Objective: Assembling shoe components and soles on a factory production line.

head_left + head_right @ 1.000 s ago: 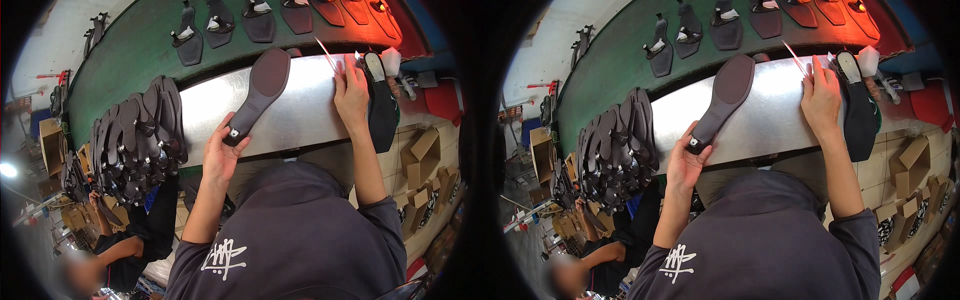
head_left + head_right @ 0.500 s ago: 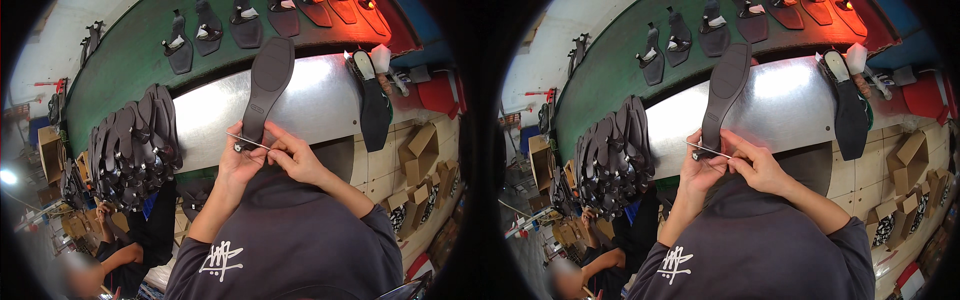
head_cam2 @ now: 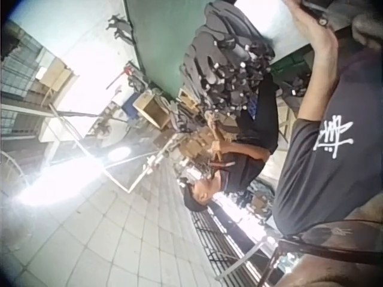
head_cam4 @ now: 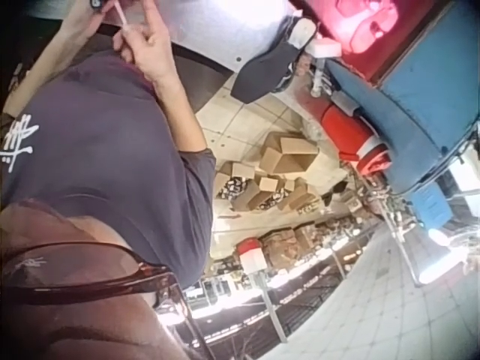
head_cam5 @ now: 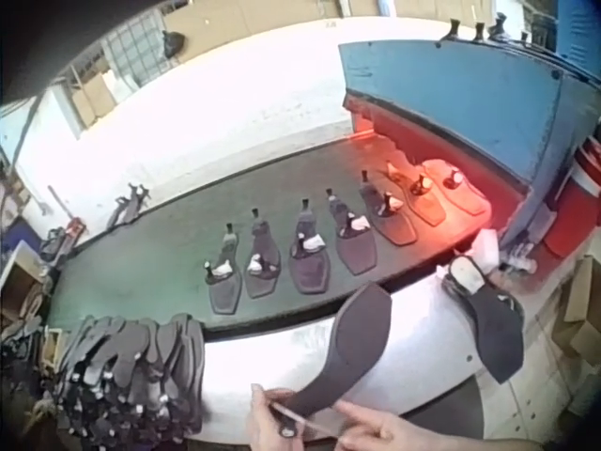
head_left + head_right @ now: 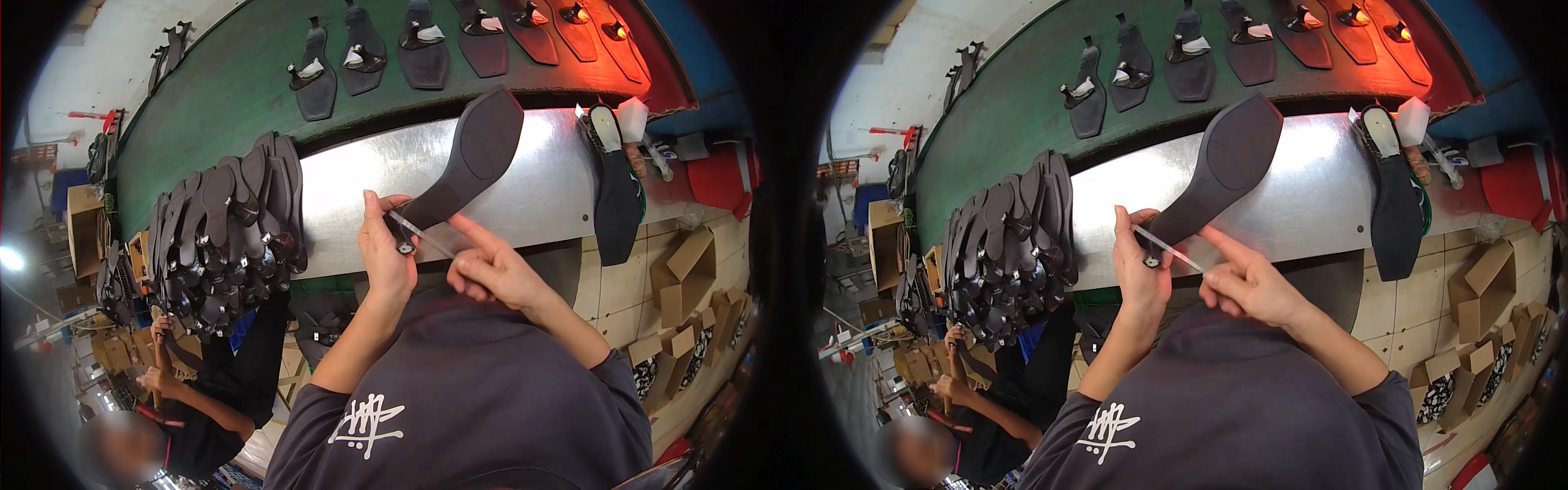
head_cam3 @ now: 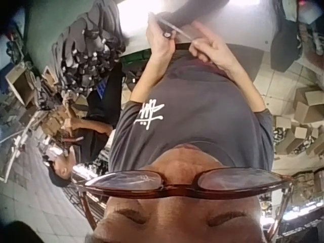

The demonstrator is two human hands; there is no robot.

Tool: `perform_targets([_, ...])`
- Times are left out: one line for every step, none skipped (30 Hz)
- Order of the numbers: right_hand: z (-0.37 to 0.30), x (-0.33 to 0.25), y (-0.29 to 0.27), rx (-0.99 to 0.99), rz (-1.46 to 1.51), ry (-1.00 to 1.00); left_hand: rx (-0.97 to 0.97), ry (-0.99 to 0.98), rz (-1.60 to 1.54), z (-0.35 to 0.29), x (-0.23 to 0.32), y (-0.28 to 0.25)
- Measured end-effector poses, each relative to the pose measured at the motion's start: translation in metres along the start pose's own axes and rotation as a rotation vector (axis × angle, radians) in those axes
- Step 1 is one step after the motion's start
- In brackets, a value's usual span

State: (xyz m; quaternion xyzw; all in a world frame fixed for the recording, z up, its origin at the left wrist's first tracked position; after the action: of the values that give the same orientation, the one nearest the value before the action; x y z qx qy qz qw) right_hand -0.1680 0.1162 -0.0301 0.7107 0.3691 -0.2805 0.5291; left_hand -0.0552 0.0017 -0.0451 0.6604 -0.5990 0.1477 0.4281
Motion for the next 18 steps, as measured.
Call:
perform_targets([-0.001,0.003,0.005,-0.044,-0.025,0.044,0.037,0.110,0.088,-0.001,0.006,0.001])
perform_targets([0.000,0.006,0.007,-0.044,-0.025,0.046,0.038,0.109,0.088,-0.001,0.006,0.002])
perform_targets([0.001,0.012,0.007,-0.021,0.031,0.055,0.046,0.189,0.142,-0.003,0.010,0.004])
perform_targets([0.001,0.015,0.006,0.003,0.087,0.065,0.053,0.268,0.197,-0.005,0.013,0.005])
perform_targets([0.001,0.015,0.007,0.003,0.087,0.067,0.054,0.266,0.197,-0.004,0.013,0.004])
perform_targets([0.001,0.016,0.007,0.011,0.179,0.084,0.036,0.289,0.210,-0.003,0.013,0.003])
perform_targets([0.001,0.016,0.008,0.019,0.270,0.102,0.018,0.312,0.223,-0.003,0.014,0.003])
perform_targets([0.002,0.015,0.006,0.019,0.271,0.104,0.020,0.311,0.223,-0.002,0.014,0.003])
perform_targets([0.004,0.014,0.003,0.046,0.334,0.093,0.029,0.291,0.204,-0.001,0.013,0.001])
perform_targets([0.005,0.012,-0.002,0.074,0.398,0.082,0.038,0.271,0.185,-0.001,0.012,0.000])
perform_targets([0.007,0.008,-0.005,0.036,0.438,0.068,0.042,0.272,0.185,-0.001,0.012,-0.001])
perform_targets([0.007,0.004,-0.003,0.033,0.439,0.071,0.060,0.264,0.175,-0.001,0.012,-0.002])
perform_targets([0.006,-0.004,-0.005,0.044,0.086,-0.015,0.078,0.257,0.165,0.000,0.012,-0.004])
perform_targets([0.005,-0.010,-0.005,0.053,-0.268,-0.101,0.083,0.259,0.164,-0.001,0.015,-0.004])
perform_targets([0.002,-0.008,-0.005,0.078,-0.418,-0.281,0.094,0.293,0.193,-0.004,0.019,-0.001])
perform_targets([0.004,-0.001,-0.007,0.080,-0.417,-0.280,0.104,0.327,0.221,-0.007,0.023,0.002])
perform_targets([0.003,-0.011,-0.005,0.126,-0.699,-0.540,0.103,0.325,0.222,-0.009,0.025,0.004])
perform_targets([-0.001,-0.019,0.003,0.165,-0.978,-0.803,0.111,0.303,0.240,-0.010,0.027,0.004])
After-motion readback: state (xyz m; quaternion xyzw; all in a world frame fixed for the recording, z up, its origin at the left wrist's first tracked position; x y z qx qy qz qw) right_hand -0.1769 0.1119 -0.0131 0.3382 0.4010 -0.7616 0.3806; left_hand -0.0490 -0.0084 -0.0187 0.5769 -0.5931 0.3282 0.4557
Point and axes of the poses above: each hand's wrist, its own z-axis towards the middle knuckle, its own y-axis out of the palm, x = y × z, the point moved 5 cm from there along z, towards the middle knuckle, and after that the axes turned 9 degrees about -y, right-handed, at the moved point
